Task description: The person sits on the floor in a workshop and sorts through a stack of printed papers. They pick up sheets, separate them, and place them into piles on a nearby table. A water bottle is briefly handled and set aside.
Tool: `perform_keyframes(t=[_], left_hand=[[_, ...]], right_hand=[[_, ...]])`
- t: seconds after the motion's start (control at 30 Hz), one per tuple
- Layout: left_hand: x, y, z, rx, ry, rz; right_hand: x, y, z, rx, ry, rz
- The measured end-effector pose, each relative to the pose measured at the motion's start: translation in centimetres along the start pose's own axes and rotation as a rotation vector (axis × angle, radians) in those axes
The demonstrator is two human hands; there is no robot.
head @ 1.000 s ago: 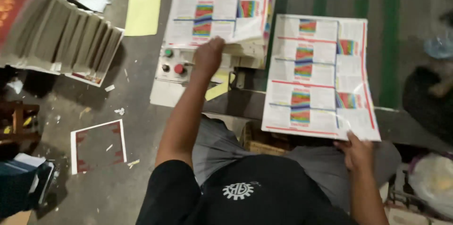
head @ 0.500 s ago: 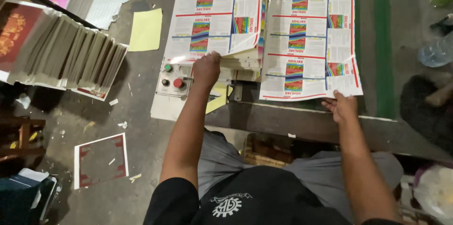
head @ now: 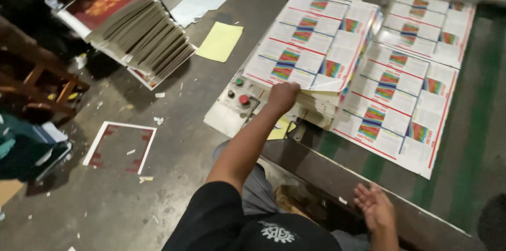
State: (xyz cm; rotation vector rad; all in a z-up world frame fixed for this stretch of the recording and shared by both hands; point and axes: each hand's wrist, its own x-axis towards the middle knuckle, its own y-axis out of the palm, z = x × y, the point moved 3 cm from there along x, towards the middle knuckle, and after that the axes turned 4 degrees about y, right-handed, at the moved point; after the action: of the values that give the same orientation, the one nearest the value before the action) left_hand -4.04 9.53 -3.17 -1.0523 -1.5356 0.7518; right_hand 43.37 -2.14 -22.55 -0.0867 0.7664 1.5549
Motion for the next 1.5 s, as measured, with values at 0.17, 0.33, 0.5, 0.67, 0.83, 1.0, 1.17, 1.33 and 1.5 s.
perform_keyframes(t=[0.17,0.33,0.5,0.67,0.83,1.0,1.17,1.33,1.5], left_hand=[[-0.6,-0.6,-0.7,-0.05,0.029,-0.012],[-6.4,-5.5,-7.1,-0.164,0.173,-0.215],[-13.9,-9.4,-12.0,-0.343,0.322,-0.412],[-17.8,-8.3,-13.6,-0.391,0.43,-0.313],[-22.7,-6.7,-15.2,-0.361,0.462,-0.314],[-25.8,-5.6,-16.7,-0.315,0.455,-0.243],[-28.0,-9.5,-17.5,-0.443,0.417,-0.255],[-29.3,-6.9,-16.0,-0.505,0.376,-0.209],[-28.9,-9.2,-14.6,-0.47,0.308,-0.222]], right_hand=[[-5.8,7.2,-0.2,-0.238,0.207,-0.047],[-9.6,11.6,1.3,-0.302,0.181,0.048],[-10.7,13.1,1.9,-0.369,0.149,0.064],[-10.4,15.6,3.3,-0.382,-0.014,0.206],[-10.8,17.7,3.5,-0.189,-0.02,0.307],[-8.7,13.7,0.1,-0.196,-0.064,0.141],[-9.6,10.4,-0.3,-0.166,-0.266,0.04],[-8.0,2.9,-0.4,-0.173,-0.323,-0.004],[-4.2,-12.8,-3.3,-0.053,-0.215,-0.032]])
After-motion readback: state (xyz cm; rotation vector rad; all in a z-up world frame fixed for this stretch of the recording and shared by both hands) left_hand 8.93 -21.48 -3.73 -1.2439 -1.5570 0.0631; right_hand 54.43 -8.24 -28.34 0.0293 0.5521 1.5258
